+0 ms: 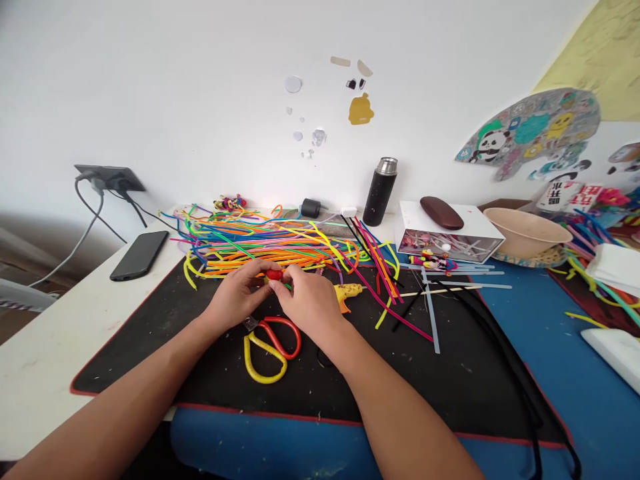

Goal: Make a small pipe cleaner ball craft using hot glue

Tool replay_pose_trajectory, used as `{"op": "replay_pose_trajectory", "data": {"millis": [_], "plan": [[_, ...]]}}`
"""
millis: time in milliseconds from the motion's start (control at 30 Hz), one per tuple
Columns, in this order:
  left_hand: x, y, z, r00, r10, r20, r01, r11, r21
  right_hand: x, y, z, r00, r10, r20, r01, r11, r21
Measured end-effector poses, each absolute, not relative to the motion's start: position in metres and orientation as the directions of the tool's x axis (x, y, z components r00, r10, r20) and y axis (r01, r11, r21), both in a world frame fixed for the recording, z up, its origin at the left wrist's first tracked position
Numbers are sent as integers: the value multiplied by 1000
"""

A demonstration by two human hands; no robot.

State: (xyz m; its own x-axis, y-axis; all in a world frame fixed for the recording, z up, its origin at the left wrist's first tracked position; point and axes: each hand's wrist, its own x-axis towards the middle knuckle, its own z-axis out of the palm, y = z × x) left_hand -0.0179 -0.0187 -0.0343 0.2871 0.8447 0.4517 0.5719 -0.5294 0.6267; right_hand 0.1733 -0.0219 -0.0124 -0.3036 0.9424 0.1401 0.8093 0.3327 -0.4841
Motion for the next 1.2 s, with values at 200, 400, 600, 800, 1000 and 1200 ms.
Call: {"op": "replay_pose_trajectory", "data": {"millis": [200, 400, 600, 800, 1000, 1200], "plan": [[-18, -18, -35, 323, 831, 453, 591, -551, 590, 173, -24, -9, -334, 935, 118, 820, 349, -453], [-18, -18, -37, 346, 821, 454, 604, -565, 561, 171, -25, -6, -337, 936, 102, 837, 347, -424], [-17, -19, -36, 364, 820, 441, 596, -569, 567, 170, -24, -7, -332, 938, 102, 843, 344, -414], [-17, -18, -39, 358, 821, 444, 587, -568, 576, 170, -25, -9, -341, 933, 118, 839, 359, -408], [-16, -19, -38, 290, 857, 426, 566, -513, 646, 171, -24, -12, -338, 932, 134, 823, 362, -439], [-17, -15, -41, 126, 932, 339, 446, -358, 820, 172, -24, -12, -340, 926, 162, 769, 373, -519]]}}
